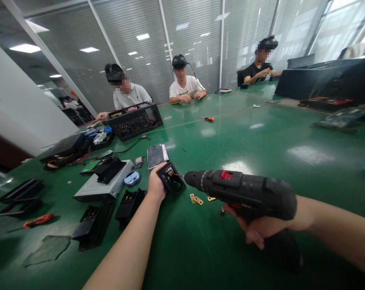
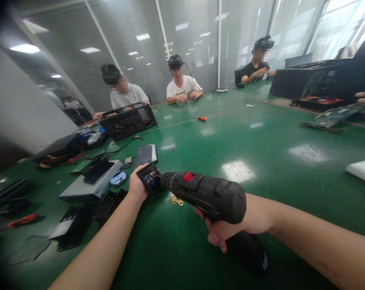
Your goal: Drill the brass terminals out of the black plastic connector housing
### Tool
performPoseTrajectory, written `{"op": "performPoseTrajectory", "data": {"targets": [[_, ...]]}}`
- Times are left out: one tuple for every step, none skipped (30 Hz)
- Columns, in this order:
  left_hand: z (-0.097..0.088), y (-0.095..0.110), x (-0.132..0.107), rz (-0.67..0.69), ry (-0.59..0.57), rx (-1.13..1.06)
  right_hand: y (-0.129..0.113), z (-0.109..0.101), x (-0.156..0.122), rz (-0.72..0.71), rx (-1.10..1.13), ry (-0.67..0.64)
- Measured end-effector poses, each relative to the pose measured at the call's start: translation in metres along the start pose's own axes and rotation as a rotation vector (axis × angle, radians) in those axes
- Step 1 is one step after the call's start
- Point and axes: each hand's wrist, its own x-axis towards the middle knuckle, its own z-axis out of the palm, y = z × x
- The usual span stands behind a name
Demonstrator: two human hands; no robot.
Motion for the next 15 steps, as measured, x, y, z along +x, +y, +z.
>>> {"op": "performPoseTrajectory", "data": {"targets": [[0.000, 0.000, 0.000, -0.002, -0.003, 0.001, 0.002, -0.002, 0.000, -0.005, 0.000, -0.006], [0.000, 0.001, -0.001, -0.004, -0.005, 0.000, 0.003, -0.004, 0.000, -0.008, 0.000, -0.011], [0.001, 0.001, -0.001, -0.006, -0.005, -0.002, 0.004, -0.004, 0.000, -0.011, 0.000, -0.012], [0.001, 0.002, -0.002, -0.008, -0.002, -0.005, 0.005, -0.004, -0.001, -0.014, 0.002, -0.013], [0.001, 0.002, -0.002, -0.009, 0.002, -0.006, 0.005, -0.004, -0.001, -0.015, 0.004, -0.015], [0.002, 0.003, -0.003, -0.010, 0.008, -0.003, 0.004, -0.003, -0.001, -0.013, 0.007, -0.018], [0.002, 0.003, -0.004, -0.010, 0.013, 0.001, 0.004, -0.002, -0.001, -0.010, 0.009, -0.025], [0.002, 0.003, -0.004, -0.012, 0.018, 0.008, 0.002, 0.000, -0.002, -0.007, 0.009, -0.028], [0.003, 0.003, -0.005, -0.012, 0.022, 0.013, 0.001, 0.001, -0.002, -0.005, 0.009, -0.028], [0.003, 0.003, -0.005, -0.010, 0.025, 0.015, -0.001, 0.003, -0.002, -0.002, 0.007, -0.026], [0.003, 0.003, -0.005, -0.007, 0.026, 0.015, -0.003, 0.004, -0.001, -0.001, 0.004, -0.020], [0.003, 0.003, -0.005, -0.005, 0.028, 0.012, -0.004, 0.005, -0.001, 0.002, 0.003, -0.015], [0.003, 0.002, -0.005, -0.004, 0.028, 0.011, -0.006, 0.005, -0.002, 0.008, 0.003, -0.010], [0.003, 0.002, -0.005, -0.003, 0.026, 0.010, -0.007, 0.005, -0.002, 0.011, 0.004, -0.007], [0.003, 0.001, -0.004, 0.000, 0.021, 0.009, -0.007, 0.005, -0.002, 0.014, 0.008, -0.008]]}}
